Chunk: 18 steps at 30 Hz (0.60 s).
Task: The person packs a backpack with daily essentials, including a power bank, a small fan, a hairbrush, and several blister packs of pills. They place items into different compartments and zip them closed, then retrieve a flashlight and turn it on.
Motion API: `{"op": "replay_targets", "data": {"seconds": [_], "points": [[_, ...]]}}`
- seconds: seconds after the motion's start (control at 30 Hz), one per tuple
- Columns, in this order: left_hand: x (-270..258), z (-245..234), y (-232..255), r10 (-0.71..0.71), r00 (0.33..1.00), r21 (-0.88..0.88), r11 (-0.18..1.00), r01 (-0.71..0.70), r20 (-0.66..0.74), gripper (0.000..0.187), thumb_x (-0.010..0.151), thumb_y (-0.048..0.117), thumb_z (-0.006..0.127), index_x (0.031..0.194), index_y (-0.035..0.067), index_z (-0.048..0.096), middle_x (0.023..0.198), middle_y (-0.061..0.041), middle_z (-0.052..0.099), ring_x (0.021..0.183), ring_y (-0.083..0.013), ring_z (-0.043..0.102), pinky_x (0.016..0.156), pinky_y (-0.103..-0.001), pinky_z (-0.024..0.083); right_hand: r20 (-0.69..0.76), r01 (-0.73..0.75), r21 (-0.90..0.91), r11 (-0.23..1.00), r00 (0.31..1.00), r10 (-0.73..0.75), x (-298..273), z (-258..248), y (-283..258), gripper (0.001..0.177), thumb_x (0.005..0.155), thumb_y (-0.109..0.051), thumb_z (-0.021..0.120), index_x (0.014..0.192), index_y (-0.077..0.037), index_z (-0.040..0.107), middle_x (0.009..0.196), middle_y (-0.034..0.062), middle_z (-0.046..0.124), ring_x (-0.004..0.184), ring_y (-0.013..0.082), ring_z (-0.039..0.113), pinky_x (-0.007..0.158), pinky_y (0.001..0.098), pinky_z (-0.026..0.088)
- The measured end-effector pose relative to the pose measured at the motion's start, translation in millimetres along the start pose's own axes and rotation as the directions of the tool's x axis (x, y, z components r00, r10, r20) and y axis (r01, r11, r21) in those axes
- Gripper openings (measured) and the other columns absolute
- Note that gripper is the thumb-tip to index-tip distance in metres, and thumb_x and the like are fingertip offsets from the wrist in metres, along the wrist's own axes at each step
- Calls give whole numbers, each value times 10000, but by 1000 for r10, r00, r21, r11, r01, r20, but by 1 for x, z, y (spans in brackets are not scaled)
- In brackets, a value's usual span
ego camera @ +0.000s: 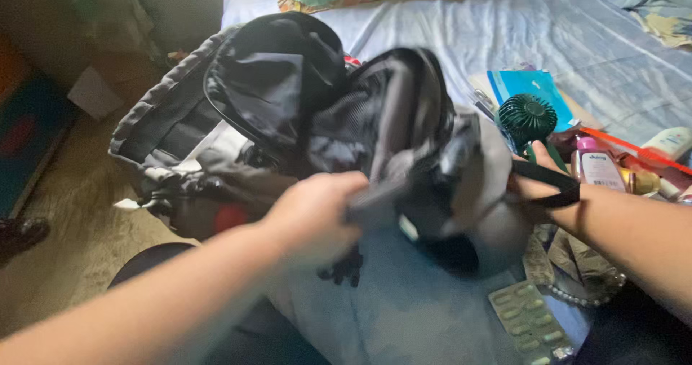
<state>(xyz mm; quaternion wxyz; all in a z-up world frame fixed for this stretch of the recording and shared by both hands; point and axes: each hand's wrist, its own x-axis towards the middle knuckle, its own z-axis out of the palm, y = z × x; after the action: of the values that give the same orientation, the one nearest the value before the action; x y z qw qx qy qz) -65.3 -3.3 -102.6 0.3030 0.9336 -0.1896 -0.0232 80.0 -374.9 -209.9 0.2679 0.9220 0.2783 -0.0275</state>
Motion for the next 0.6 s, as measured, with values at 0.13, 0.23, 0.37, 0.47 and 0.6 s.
{"op": "replay_targets", "data": {"seconds": [0.13, 0.23, 0.37, 0.47, 0.6], "points": [[-6, -2, 9, 196, 968, 254, 939, -231, 154, 395, 657, 184, 792, 1029, 127, 672, 1054, -96, 724, 1081, -353, 627, 906, -476, 501, -128, -52, 94, 994, 990, 63, 23, 59, 20, 665, 999, -419, 466, 1603, -251, 245, 1671, 38, 262, 1494, 293, 272, 1182, 589, 280], [-8, -16, 2, 156, 928, 266, 930, -253, 338, 335, 725, 250, 771, 1030, 137, 692, 1097, -76, 730, 1128, -325, 637, 935, -467, 505, 85, -213, 529, 821, 976, 199, 53, 64, 34, 526, 1041, -408, 471, 1537, -275, 360, 1610, -47, 364, 1515, 274, 274, 1089, 687, 214], [-7, -25, -1, 363, 800, 257, 813, -523, 478, 701, 702, 494, 888, 1246, 100, 687, 1176, -139, 703, 1116, -372, 642, 896, -487, 512, -17, -113, 882, 457, 963, 270, 27, 39, 40, 474, 941, -291, 641, 1399, -172, 655, 1253, 85, 768, 1129, 219, 743, 973, 365, 555], [7, -44, -3, -2, 897, 198, 975, -96, 443, 471, 850, 548, 744, 1132, 172, 756, 1133, -79, 724, 1077, -268, 702, 958, -383, 547, -138, 53, 974, 219, 910, 391, 15, -2, 39, 423, 976, -236, 631, 1361, -63, 656, 1184, 136, 764, 1003, 204, 735, 878, 307, 560], [29, -90, -22, 463, 740, 488, 848, -208, -488, 261, 904, 331, 774, 1007, 91, 786, 1124, -126, 760, 1151, -350, 639, 1022, -461, 467, -212, 187, 977, 101, 891, 400, 14, -61, 23, 469, 1000, -264, 623, 1400, -19, 615, 1215, 137, 683, 1019, 160, 657, 865, 280, 536]]}}
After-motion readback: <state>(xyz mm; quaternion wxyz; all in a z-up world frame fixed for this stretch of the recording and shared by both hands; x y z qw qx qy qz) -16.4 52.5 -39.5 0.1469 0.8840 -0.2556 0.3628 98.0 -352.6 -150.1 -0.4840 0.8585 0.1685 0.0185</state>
